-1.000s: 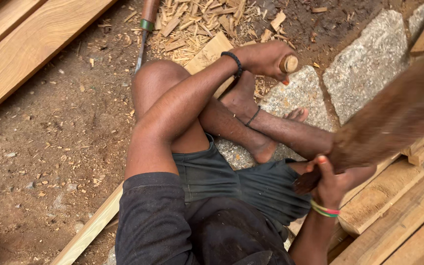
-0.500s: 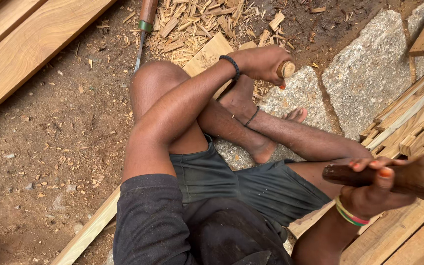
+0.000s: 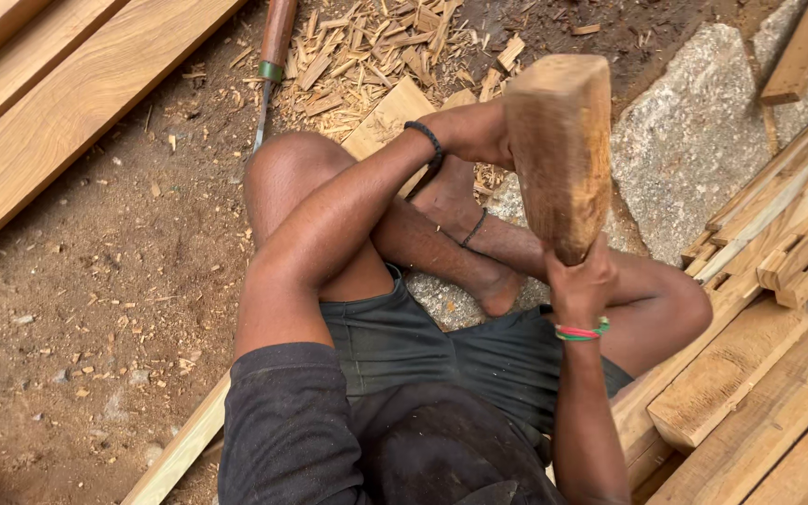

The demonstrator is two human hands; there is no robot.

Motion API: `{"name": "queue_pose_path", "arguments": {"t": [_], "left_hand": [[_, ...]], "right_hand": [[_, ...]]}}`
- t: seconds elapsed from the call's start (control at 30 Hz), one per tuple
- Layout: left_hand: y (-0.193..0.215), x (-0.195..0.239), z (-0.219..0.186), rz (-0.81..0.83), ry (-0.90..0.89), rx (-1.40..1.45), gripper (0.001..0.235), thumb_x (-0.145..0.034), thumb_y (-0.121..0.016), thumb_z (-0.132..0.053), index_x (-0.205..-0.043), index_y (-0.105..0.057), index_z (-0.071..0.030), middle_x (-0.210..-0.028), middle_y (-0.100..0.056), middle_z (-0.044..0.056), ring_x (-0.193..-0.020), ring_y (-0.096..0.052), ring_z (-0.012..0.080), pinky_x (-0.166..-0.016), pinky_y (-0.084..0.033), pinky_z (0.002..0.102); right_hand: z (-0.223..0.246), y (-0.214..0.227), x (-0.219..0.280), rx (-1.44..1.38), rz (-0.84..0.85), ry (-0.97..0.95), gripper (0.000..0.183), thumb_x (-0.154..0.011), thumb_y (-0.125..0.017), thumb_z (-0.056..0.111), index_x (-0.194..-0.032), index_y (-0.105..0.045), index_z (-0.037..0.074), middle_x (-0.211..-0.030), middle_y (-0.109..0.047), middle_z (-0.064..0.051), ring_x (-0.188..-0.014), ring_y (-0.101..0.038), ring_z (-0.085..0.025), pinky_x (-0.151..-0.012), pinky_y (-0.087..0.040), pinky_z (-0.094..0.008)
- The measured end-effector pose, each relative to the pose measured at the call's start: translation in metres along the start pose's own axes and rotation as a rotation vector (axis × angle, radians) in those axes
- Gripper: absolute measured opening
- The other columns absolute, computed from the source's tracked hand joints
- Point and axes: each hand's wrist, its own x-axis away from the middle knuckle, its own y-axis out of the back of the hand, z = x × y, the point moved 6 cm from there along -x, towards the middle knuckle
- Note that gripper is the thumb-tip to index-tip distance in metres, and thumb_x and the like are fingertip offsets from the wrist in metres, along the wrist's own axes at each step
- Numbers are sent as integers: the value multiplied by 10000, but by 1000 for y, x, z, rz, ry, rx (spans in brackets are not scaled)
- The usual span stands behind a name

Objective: The person sits on the ground and carves a small cylindrical wooden piece using a chisel and a wooden mallet. They repeatedly position the chisel and strike it with the mallet to shape the wood, generating wood shavings.

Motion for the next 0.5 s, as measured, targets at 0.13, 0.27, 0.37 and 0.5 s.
{"name": "queue_pose_path", "arguments": {"t": [0.13,0.27,0.37,0.5], "left_hand": [[-2,0,10,42,75,-158,420,-861,-852,-371,-1108,-688,-74,-1001,-761,120,-929,-741,260,-840,-603,398],[7,-6,19,-30,81,-74,476,-822,-875,-435,-1053,-682,-67,-1034,-722,129,-968,-714,253,-860,-587,382],[11,-2,23,-65,86,-120,536,-804,-898,-438,-1080,-656,-48,-1023,-717,146,-946,-700,261,-862,-571,407],[9,-3,16,-36,49,-121,441,-826,-874,-409,-999,-679,-53,-975,-741,124,-905,-724,253,-856,-584,414]], "right_hand": [[9,16,8,-280,-70,72,474,-880,-873,160,-1225,-650,-75,-1054,-749,-213,-926,-757,-322,-815,-597,-436],[2,63,-10,-257,-133,45,358,-889,-890,128,-1109,-678,-59,-1010,-753,-188,-863,-738,-294,-802,-588,-419],[0,86,1,-235,-153,-99,237,-944,-886,101,-1027,-716,-42,-938,-766,-166,-788,-741,-237,-767,-597,-386],[-4,92,0,-882,-252,-113,248,-938,-820,-30,-1082,-620,-50,-934,-709,-162,-740,-714,-209,-694,-599,-351]]}}
